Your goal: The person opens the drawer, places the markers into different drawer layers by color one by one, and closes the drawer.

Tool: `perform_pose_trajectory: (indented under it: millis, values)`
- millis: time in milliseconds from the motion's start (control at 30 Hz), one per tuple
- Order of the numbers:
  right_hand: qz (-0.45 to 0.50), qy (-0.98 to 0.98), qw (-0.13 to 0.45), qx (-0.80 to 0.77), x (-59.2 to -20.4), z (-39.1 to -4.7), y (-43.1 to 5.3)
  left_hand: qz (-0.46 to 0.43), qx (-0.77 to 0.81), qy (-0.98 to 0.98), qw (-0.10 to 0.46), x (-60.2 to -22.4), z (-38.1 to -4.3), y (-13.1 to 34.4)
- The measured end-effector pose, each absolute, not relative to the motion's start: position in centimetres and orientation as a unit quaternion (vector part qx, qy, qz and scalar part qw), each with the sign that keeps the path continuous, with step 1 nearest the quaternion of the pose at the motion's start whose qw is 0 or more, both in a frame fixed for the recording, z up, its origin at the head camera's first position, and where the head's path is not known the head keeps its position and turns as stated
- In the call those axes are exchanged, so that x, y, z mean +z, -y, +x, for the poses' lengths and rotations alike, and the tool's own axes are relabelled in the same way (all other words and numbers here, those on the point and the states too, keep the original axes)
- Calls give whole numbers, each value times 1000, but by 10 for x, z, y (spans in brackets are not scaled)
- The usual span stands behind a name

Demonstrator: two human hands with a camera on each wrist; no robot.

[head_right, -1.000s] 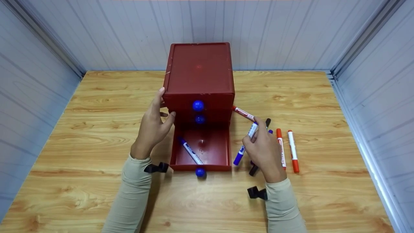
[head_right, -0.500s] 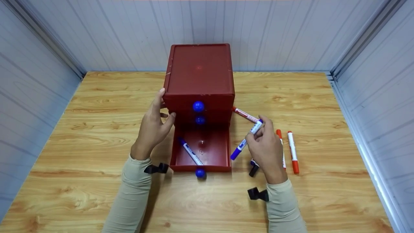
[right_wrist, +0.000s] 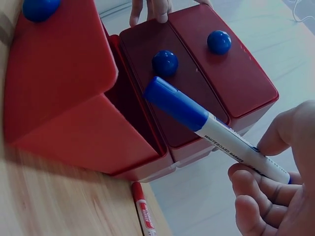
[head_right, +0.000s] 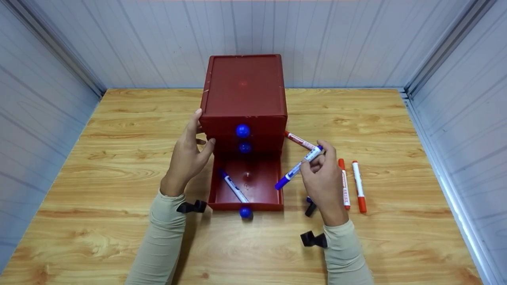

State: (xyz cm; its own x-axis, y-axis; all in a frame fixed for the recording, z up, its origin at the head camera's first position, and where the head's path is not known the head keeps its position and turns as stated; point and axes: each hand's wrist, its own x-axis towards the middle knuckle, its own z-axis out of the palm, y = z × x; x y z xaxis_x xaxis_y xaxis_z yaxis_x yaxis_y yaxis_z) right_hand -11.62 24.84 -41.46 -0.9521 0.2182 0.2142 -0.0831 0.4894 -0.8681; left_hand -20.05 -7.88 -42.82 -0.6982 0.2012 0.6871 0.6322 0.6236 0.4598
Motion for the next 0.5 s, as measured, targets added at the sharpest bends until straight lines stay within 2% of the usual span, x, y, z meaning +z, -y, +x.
perform_pose_trajectory:
  millis: [200,500]
  values:
    - [-38,841,141,520,-416,-116,-246,-247,-364,846,300,-428,-200,78]
    - [-25,821,172,544,-423,-118,-239,-245,-362,846,303,-428,-201,79]
